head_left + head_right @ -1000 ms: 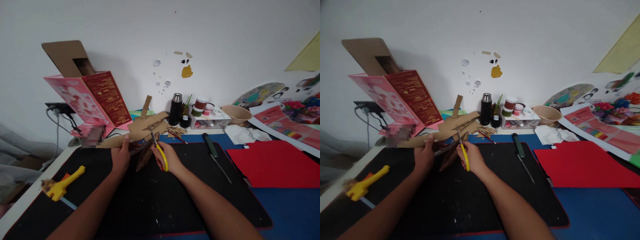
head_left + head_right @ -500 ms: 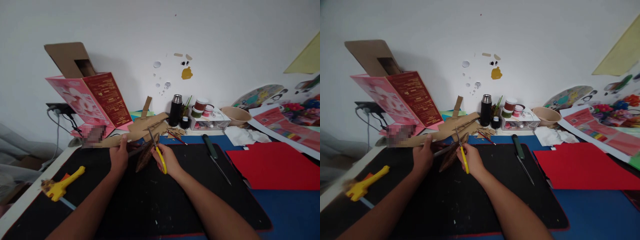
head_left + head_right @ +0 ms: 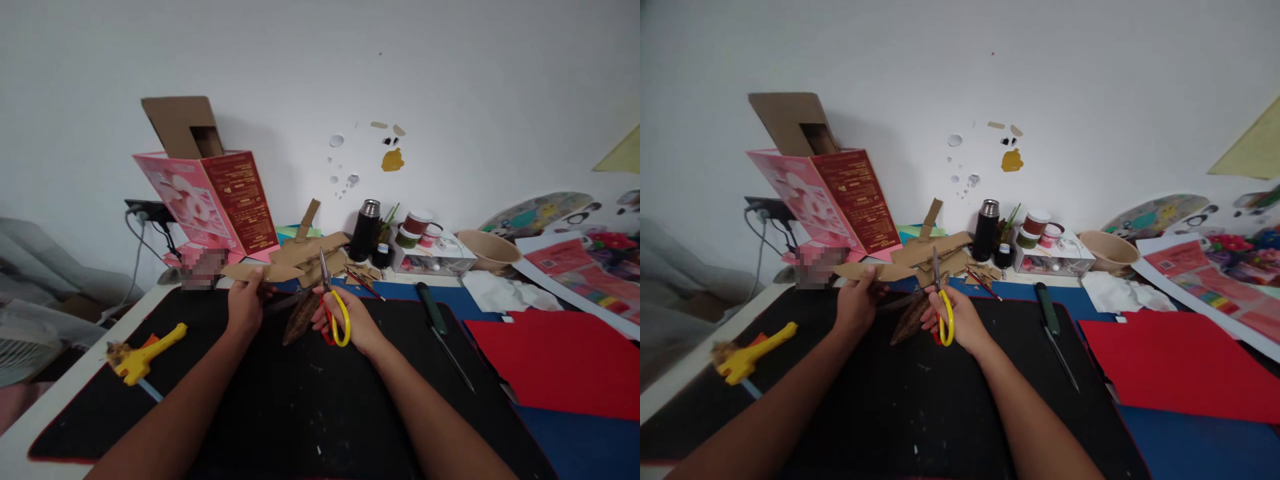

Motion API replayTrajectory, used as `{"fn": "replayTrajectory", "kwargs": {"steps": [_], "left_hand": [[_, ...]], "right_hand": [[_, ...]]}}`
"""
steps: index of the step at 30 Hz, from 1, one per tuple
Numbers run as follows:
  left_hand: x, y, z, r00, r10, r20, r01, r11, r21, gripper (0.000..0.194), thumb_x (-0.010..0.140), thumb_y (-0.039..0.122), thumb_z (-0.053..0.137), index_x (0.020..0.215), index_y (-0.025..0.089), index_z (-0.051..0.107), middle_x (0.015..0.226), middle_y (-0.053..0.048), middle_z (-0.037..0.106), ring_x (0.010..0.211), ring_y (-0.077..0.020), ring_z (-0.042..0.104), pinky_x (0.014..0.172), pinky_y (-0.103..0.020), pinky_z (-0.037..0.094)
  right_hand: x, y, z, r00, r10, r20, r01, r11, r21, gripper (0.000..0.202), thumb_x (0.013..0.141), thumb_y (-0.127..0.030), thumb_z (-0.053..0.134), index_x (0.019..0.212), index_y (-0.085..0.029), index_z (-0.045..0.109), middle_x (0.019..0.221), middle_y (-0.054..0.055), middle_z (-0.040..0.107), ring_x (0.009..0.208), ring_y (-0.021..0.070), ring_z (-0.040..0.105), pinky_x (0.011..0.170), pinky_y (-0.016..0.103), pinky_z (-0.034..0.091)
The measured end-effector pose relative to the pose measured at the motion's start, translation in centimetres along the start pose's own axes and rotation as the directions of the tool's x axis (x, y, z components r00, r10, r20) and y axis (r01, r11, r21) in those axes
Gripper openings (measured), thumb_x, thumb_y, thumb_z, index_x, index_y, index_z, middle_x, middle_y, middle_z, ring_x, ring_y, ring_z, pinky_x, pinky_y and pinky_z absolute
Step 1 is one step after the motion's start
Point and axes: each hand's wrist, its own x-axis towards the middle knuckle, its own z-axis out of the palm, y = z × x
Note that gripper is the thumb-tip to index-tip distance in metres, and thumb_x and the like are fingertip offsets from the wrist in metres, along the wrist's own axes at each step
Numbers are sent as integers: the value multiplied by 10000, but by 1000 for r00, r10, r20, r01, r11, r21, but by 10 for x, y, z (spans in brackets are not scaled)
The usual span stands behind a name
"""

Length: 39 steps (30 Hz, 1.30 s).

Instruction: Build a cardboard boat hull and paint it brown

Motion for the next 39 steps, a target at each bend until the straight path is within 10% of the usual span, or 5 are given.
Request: {"fn": "replayTrajectory", "kwargs": {"steps": [8,14,23,39], "left_hand": [[20,-2,-12,998,-14,-64,7,994,-106,416,765,516,844,872,175,632,655,19,674,488,-126,624,452,-217,470],[26,-7,-13,997,-2,-81,-5,996,-87,375,783,495,822,861,187,623,648,31,634,470,-126,583,426,-226,444],[16,11,-14,970,240,-46,-233,966,110,337,846,521,767,869,196,680,741,15,643,626,-141,565,552,-236,456],[53,28,67,920,388,60,-391,919,51,387,881,589,691,863,205,646,767,3,647,709,-163,602,668,-264,508]], "right_hand": [[-11,-3,9,966,-37,255,22,998,59,802,838,-755,722,1375,-179,565,1041,138,788,978,261,777,874,386,583],[-11,0,17,997,55,47,-50,994,-101,706,876,-768,642,1244,-165,629,805,32,731,442,107,595,417,225,468],[-11,1,22,995,98,16,-94,980,-173,696,816,-794,668,1123,-170,641,712,-12,684,397,104,589,348,188,434],[2,3,25,988,135,-69,-140,988,-71,818,708,-876,691,1099,-162,613,678,-25,675,382,116,600,322,191,432]]}}
